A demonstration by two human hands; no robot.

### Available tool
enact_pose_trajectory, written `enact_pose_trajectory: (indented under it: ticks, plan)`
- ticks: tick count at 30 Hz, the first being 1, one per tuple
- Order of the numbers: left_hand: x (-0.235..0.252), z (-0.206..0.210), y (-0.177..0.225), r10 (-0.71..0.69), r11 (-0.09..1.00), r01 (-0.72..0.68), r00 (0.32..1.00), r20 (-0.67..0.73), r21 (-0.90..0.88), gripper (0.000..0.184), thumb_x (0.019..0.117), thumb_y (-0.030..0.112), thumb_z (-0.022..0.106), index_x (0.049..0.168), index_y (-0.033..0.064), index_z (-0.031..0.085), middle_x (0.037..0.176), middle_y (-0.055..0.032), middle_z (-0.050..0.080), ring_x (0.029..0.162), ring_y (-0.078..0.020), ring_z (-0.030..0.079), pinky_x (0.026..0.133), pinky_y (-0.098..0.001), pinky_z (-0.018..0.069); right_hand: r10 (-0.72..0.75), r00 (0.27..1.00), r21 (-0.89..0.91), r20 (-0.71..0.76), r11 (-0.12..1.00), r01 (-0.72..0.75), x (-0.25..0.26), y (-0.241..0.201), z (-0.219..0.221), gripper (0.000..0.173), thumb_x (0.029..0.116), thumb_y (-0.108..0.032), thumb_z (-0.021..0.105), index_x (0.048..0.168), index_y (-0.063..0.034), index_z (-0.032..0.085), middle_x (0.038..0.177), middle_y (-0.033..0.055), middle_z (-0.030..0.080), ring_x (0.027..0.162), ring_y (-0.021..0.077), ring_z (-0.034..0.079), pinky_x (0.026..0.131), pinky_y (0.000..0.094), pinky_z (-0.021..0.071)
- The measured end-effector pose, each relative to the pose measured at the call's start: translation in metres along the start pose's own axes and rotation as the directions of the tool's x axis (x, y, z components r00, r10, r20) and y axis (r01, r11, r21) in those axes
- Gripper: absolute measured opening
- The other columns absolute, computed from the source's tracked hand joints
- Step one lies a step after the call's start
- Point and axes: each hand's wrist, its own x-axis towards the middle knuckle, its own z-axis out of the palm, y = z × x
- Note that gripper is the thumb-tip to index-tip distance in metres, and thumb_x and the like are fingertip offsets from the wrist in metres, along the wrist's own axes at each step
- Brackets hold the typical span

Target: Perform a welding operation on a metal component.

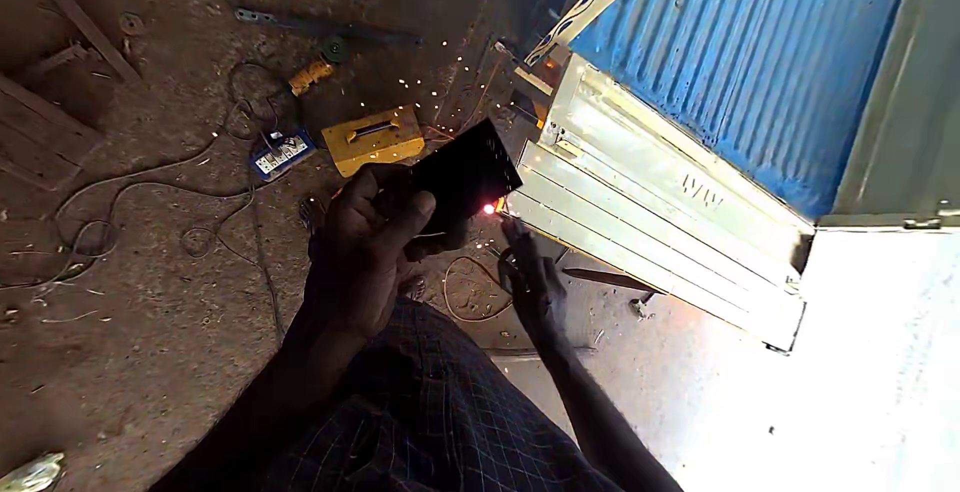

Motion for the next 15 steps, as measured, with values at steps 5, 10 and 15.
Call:
enact_pose_trajectory:
  ticks: [5, 10, 15]
  plan:
    - [0.002, -0.003, 0.001, -0.026, 0.998, 0.024, 0.999, -0.033, -0.055, 0.022, 0.1049, 0.001, 0.051, 0.127, 0.0021, 0.050, 0.114, -0.0213, 0.065, 0.093, -0.0362, 0.074, 0.080, -0.0557, 0.0645, -0.174, 0.984, -0.122, -0.026, 0.978, 0.169, -0.008, -0.014, 0.032, 0.052, 0.1001, -0.036, 0.063, 0.150, -0.0370, 0.050, 0.110, 0.0081, 0.069, 0.083, 0.0275, 0.070, 0.065, 0.0503, 0.0587]
    - [0.005, -0.007, -0.001, -0.011, 0.999, 0.014, 0.997, 0.072, -0.040, 0.023, 0.1035, 0.000, 0.054, 0.127, -0.0005, 0.051, 0.111, -0.0215, 0.063, 0.093, -0.0370, 0.072, 0.080, -0.0574, 0.0642, -0.209, 0.977, -0.208, 0.036, 0.955, 0.212, -0.004, -0.020, 0.049, 0.044, 0.1015, -0.037, 0.061, 0.145, -0.0340, 0.056, 0.099, 0.0091, 0.066, 0.078, 0.0266, 0.066, 0.064, 0.0458, 0.0568]
    - [0.007, -0.003, 0.003, -0.037, 0.999, 0.036, 0.988, 0.150, 0.007, 0.029, 0.1010, -0.002, 0.058, 0.129, -0.0026, 0.052, 0.111, -0.0241, 0.064, 0.090, -0.0390, 0.073, 0.077, -0.0573, 0.0650, -0.214, 0.977, -0.238, 0.024, 0.948, 0.213, 0.005, -0.030, 0.053, 0.038, 0.1025, -0.040, 0.059, 0.140, -0.0331, 0.059, 0.094, 0.0079, 0.064, 0.074, 0.0264, 0.066, 0.059, 0.0454, 0.0556]
